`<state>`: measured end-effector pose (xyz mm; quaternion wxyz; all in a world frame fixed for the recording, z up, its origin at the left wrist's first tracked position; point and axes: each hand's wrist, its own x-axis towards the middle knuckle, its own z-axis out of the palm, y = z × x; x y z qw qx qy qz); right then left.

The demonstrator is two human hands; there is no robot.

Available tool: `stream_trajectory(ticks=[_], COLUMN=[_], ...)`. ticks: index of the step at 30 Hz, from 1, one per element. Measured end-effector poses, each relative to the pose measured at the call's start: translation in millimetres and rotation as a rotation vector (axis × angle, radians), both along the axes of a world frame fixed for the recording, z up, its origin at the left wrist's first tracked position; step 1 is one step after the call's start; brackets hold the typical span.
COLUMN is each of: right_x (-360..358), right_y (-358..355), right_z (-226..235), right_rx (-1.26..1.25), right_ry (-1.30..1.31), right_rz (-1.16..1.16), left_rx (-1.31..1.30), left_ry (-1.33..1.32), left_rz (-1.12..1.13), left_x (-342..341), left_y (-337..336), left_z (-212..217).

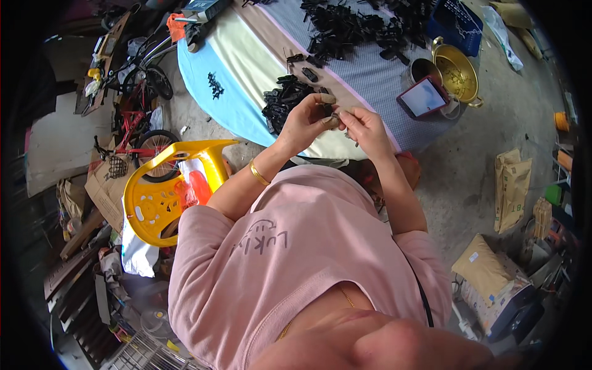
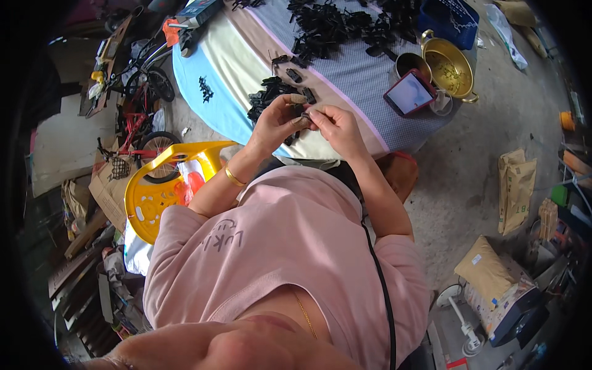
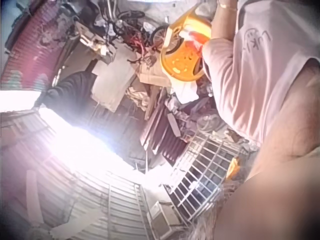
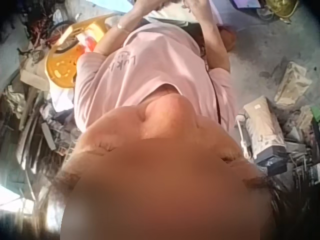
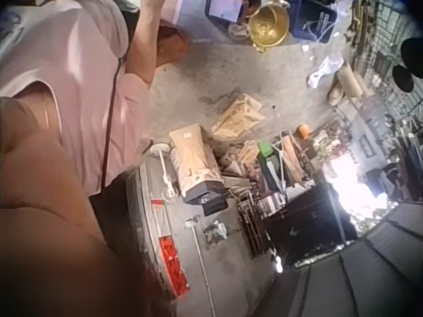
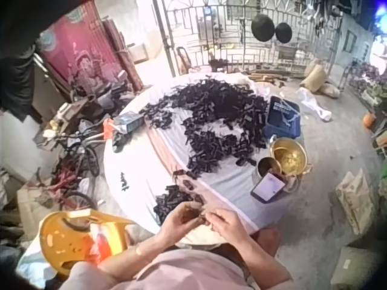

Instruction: Assembling small black plastic components by hand.

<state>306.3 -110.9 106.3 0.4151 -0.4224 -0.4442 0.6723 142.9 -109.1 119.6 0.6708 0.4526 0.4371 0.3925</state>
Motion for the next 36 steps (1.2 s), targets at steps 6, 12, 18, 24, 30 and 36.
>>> stream_trajectory(ticks=[6, 12, 18, 24, 30, 36], right_x=[-11, -37, -55, -65, -77, -81], right_y=[-9, -14, -13, -3, 1, 6], right_z=[-4, 3, -16, -13, -4, 18], right_rx=[0.119, 0.139, -0.024, 0.193, 0.189, -0.01], right_ry=[-0.157, -0.229, -0.238, -0.307, -0.303, 0.052], right_rz=[-0.065, -0.165, -0.138, -0.224, -0.205, -0.21], left_rx=[0.093, 0.196, 0.37, 0.376, 0.286, -0.156], left_ry=[-0.001, 0.031, 0.29, 0.662, 0.38, -0.299], left_rz=[-0.009, -0.031, -0.079, -0.171, -0.445, -0.536], left_x=[-7, -25, -49, -67, -92, -118], left_y=[2, 7, 9, 21, 29, 51], left_z=[-2, -5, -7, 10, 21, 4])
